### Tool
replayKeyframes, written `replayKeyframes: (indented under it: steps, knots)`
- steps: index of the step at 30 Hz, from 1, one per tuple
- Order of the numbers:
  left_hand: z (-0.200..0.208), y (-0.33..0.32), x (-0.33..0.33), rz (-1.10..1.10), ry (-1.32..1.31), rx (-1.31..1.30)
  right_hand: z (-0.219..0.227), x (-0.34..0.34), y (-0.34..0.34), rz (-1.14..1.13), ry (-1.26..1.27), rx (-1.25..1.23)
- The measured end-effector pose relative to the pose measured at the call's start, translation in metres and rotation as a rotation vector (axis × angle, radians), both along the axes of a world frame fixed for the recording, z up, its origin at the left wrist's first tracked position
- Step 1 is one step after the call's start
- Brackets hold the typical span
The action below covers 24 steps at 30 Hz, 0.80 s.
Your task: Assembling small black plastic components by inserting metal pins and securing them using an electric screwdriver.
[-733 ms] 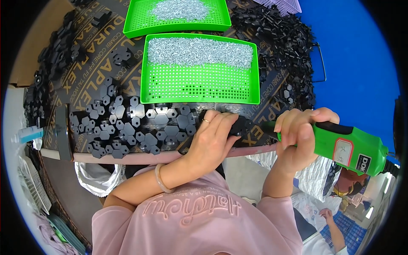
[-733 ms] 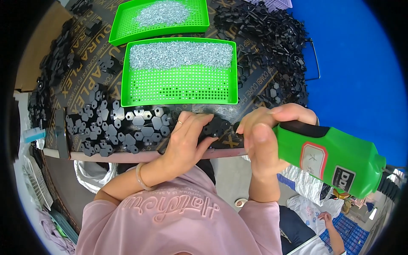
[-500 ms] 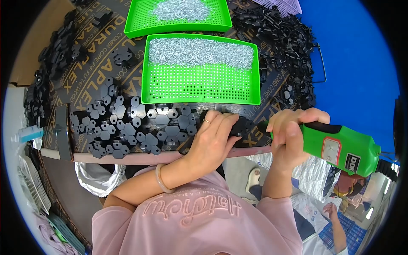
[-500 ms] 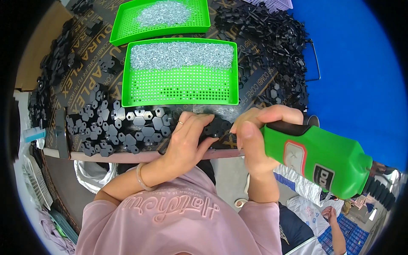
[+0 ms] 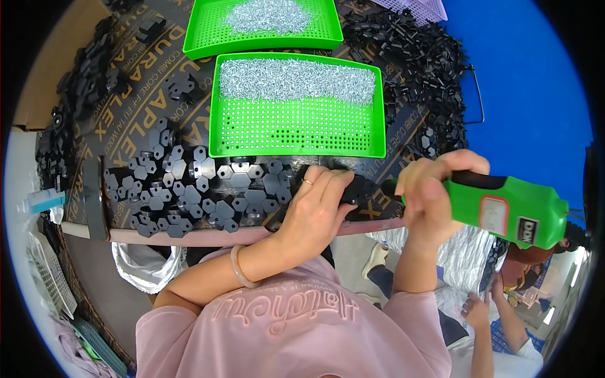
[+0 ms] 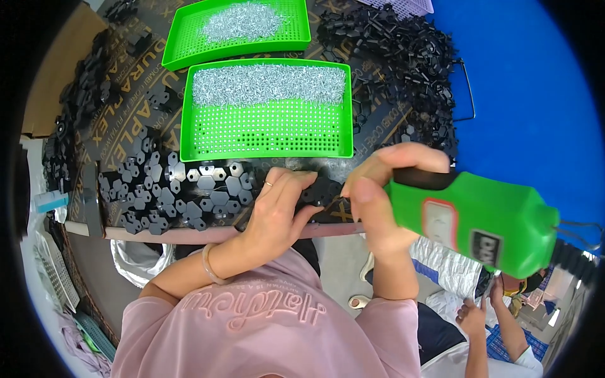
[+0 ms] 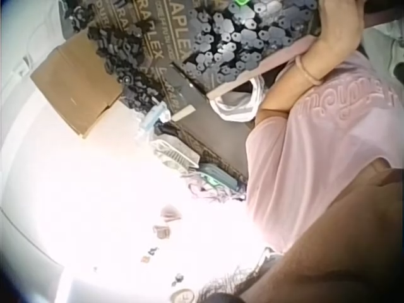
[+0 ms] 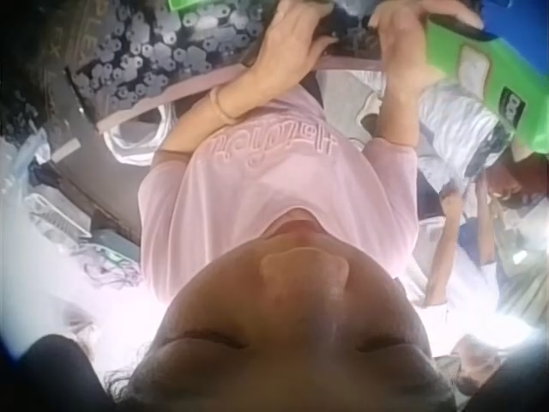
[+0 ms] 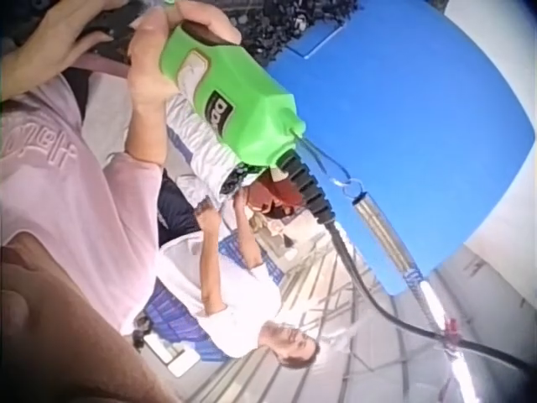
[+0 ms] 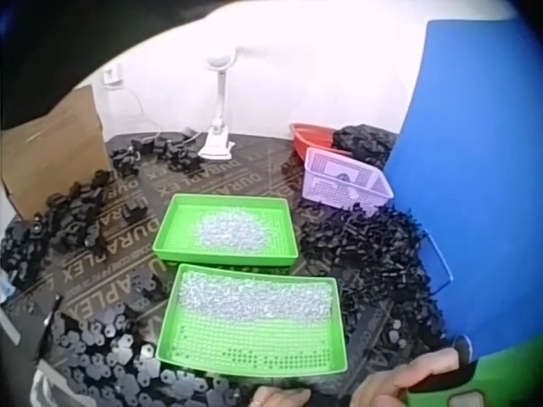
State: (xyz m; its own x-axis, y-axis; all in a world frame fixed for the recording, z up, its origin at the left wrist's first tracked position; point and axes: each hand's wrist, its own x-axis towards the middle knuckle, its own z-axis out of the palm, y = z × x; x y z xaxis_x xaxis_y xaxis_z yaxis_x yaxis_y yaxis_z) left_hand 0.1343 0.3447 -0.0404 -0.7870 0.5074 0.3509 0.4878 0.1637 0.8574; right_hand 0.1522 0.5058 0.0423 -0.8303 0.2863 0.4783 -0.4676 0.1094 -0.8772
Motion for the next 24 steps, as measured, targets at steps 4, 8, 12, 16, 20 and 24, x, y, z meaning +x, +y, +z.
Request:
replayKeyframes:
  steps: [4,8,12,16,20,24]
  knots:
    - [0.001,0.000,0.000,0.000,0.001,0.013,0.017,-0.017,-0.002,-0.052,0.175,-0.129]
    - [-0.001,-0.001,0.001,-0.001,0.014,-0.003,-0.005,-0.049,0.002,-0.218,0.048,0.024]
    - [-0.001,-0.001,0.001,-0.009,0.001,0.016,-0.015,-0.058,0.003,-0.235,0.000,-0.035]
    - [-0.001,-0.001,0.001,-0.002,0.001,0.006,-0.017,-0.060,0.003,-0.249,0.014,-0.025]
    - [-0.003,0.000,0.001,0.003,0.004,0.021,-0.019,-0.059,0.003,-0.235,0.041,-0.029]
    - [-0.003,0.001,0.002,-0.001,0.001,0.024,-0.020,-0.058,0.004,-0.237,0.041,-0.025]
